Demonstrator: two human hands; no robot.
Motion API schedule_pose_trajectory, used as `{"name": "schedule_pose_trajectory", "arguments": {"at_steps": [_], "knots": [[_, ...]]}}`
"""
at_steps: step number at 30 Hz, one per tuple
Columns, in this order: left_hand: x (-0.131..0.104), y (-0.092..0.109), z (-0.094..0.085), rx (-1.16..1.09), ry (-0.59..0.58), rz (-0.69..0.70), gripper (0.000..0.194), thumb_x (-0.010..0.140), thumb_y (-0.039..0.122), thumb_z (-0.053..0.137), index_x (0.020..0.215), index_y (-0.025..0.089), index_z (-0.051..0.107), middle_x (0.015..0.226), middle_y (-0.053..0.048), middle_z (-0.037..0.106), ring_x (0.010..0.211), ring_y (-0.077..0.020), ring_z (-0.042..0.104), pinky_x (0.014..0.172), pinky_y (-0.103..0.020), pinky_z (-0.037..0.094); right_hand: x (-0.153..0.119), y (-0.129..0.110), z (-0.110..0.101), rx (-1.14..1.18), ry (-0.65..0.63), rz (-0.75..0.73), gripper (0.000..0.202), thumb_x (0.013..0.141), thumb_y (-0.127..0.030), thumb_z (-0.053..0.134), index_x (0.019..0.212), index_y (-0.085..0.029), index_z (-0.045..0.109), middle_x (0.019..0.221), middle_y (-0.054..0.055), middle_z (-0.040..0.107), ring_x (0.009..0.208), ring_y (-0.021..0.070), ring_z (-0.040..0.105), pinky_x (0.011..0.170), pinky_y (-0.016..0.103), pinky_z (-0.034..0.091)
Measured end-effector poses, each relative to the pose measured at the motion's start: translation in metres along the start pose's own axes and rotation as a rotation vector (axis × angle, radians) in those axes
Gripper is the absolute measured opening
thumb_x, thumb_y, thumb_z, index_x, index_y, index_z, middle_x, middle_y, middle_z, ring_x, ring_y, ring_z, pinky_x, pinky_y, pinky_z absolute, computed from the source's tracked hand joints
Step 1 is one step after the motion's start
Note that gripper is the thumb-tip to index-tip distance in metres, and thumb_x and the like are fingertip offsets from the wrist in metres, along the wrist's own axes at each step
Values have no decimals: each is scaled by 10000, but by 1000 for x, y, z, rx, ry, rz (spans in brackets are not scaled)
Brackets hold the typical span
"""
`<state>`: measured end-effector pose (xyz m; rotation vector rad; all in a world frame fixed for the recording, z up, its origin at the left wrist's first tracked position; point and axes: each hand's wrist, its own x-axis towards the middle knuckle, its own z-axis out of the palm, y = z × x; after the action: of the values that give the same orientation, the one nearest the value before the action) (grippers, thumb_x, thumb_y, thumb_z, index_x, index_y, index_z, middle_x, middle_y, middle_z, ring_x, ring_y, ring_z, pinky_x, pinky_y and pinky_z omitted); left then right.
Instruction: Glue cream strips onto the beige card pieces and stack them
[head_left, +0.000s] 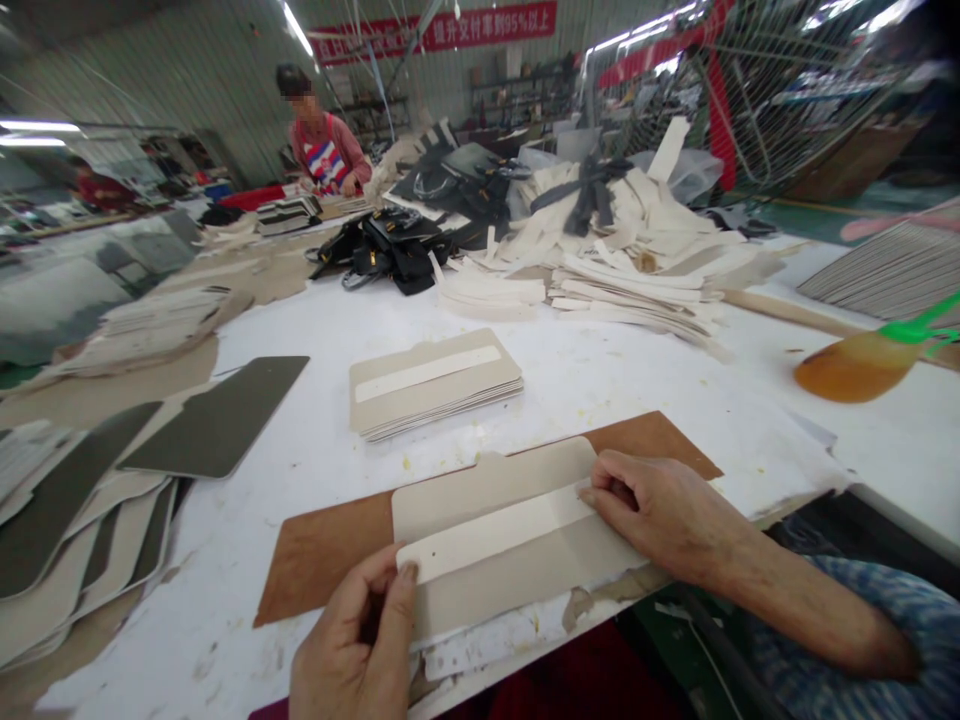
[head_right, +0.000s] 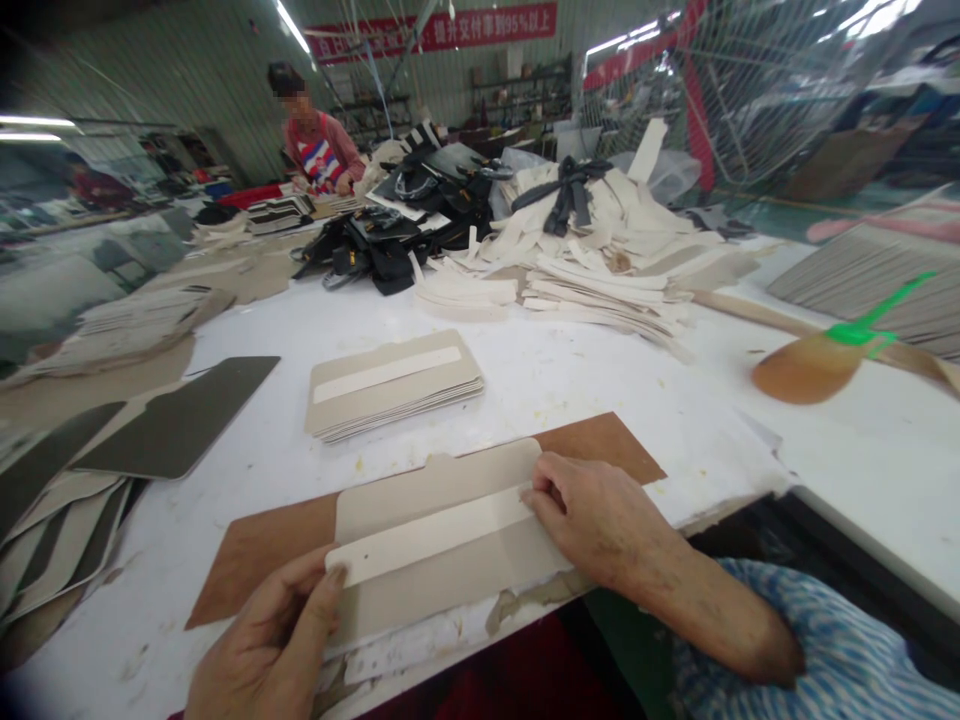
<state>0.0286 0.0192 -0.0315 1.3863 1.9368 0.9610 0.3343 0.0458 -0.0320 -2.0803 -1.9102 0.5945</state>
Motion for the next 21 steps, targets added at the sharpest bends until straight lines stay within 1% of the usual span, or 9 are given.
{"name": "schedule_pose_trajectory", "arguments": {"at_steps": [3,5,7,12,16,19,21], "knots": [[-2,1,1,-35,-19,10,375,901,606,674,1002,281,832,904,9,843,812,-241,743,806,-325,562,0,7,4,12,-1,-29,199,946,-355,559,766,-271,567,705,41,687,673,276,660,649,367,363],[-3,3,2,-38,-34,31,329,933,553,654,954,265,812,872,0,829,797,-236,745,758,-320,549,0,16,9,26,17,-54,227,933,-434,548,766,-286,589,702,53,693,659,297,668,636,392,376],[-3,5,3,-23,-46,52,296,957,502,629,910,257,787,829,-2,807,768,-225,738,730,-318,533,1,26,16,45,49,-61,243,922,-477,548,767,-299,607,697,62,695,627,303,659,621,417,388],[1,2,5,53,-72,94,276,986,443,580,879,250,745,764,-7,761,715,-212,712,709,-326,513,3,44,29,79,80,-39,207,930,-433,588,756,-330,630,677,67,684,583,277,644,630,462,399],[6,-1,6,134,-101,139,243,961,412,572,893,248,738,748,-10,730,692,-210,688,678,-319,501,0,52,30,82,92,-46,165,951,-427,656,799,-367,636,707,39,691,633,258,664,681,473,415],[6,1,7,137,-78,136,262,956,415,542,894,247,733,745,-18,726,704,-220,693,699,-334,508,-1,57,32,89,83,-41,170,946,-457,672,790,-393,651,670,33,672,578,249,630,655,482,406],[6,3,7,132,-82,133,266,960,411,531,891,246,728,747,-22,729,711,-220,699,700,-334,507,0,59,34,107,157,-39,196,925,-491,675,751,-402,657,644,43,657,537,245,609,626,485,405]]}}
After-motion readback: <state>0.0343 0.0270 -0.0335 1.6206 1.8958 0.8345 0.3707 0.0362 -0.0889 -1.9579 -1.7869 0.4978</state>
